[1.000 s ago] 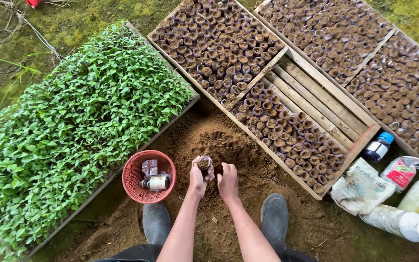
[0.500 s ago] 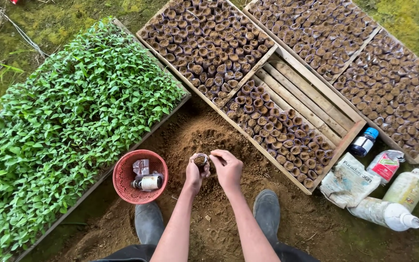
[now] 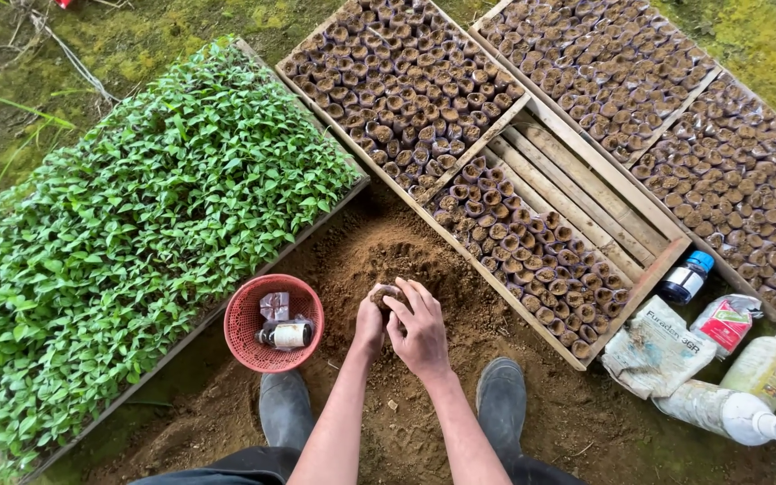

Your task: The person prepares seedlings by hand, handling small clumps of soil and organic matter, then placing seeds or small plants into individual cells of a seedling tray.

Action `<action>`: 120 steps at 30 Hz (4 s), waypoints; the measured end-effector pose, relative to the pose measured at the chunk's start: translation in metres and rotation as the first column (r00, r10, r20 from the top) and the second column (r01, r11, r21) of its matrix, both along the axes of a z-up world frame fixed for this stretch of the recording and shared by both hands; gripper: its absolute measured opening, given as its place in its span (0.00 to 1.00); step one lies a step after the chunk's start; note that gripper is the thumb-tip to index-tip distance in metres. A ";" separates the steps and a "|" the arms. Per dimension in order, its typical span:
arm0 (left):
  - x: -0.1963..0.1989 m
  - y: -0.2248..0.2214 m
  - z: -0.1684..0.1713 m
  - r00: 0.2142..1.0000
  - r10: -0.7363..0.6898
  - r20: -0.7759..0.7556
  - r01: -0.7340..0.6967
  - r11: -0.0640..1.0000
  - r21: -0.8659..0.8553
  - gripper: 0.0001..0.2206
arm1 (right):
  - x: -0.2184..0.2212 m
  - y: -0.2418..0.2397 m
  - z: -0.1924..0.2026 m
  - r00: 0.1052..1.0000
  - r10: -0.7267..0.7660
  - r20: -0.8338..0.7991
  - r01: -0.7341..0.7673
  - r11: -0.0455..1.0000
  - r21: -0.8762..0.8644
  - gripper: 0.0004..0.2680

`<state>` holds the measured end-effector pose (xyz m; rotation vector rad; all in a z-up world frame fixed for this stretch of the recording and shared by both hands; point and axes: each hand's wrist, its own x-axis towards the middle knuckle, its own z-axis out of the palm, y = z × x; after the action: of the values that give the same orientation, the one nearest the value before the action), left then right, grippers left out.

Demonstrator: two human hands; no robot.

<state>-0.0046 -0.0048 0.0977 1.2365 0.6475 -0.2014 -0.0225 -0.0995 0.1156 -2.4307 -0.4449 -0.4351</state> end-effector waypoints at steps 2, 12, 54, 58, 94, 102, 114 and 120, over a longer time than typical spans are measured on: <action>-0.001 0.003 0.009 1.000 -0.003 -0.001 0.003 1.000 -0.004 0.18 | -0.006 -0.002 -0.017 1.000 -0.001 0.001 0.001 0.999 -0.041 0.10; -0.001 0.008 -0.035 0.996 0.032 -0.079 -0.042 0.990 -0.138 0.12 | -0.013 -0.004 -0.028 0.998 -0.015 0.056 0.016 1.000 -0.019 0.13; -0.004 0.003 -0.052 0.994 0.073 -0.082 -0.082 0.991 -0.108 0.15 | -0.017 0.000 -0.030 0.999 -0.038 0.029 0.042 0.986 -0.162 0.14; -0.007 0.005 -0.033 0.994 0.083 -0.077 -0.089 0.993 -0.083 0.16 | -0.018 0.001 -0.032 0.998 -0.069 0.012 0.070 0.991 -0.114 0.13; -0.003 0.019 -0.050 0.977 0.117 -0.176 -0.166 0.940 -0.298 0.21 | -0.019 0.011 -0.043 0.886 -0.197 -0.420 0.334 0.899 0.284 0.22; -0.004 0.026 -0.042 0.993 0.086 -0.081 -0.109 0.929 -0.353 0.19 | -0.030 0.020 -0.118 0.758 -0.292 -0.584 0.038 0.913 -0.407 0.18; -0.008 0.020 -0.103 0.990 0.044 -0.133 -0.085 0.943 -0.322 0.22 | 0.022 -0.026 -0.054 0.808 -0.155 -0.568 0.336 0.913 0.229 0.04; -0.006 0.009 -0.096 0.993 0.006 -0.121 -0.044 0.948 -0.314 0.20 | 0.010 -0.008 0.021 0.871 -0.092 -0.483 0.323 0.847 0.423 0.03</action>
<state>-0.0103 0.0039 0.0020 0.9110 0.7031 -0.3463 -0.0127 -0.1077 0.1366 -1.9859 0.1373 -0.0495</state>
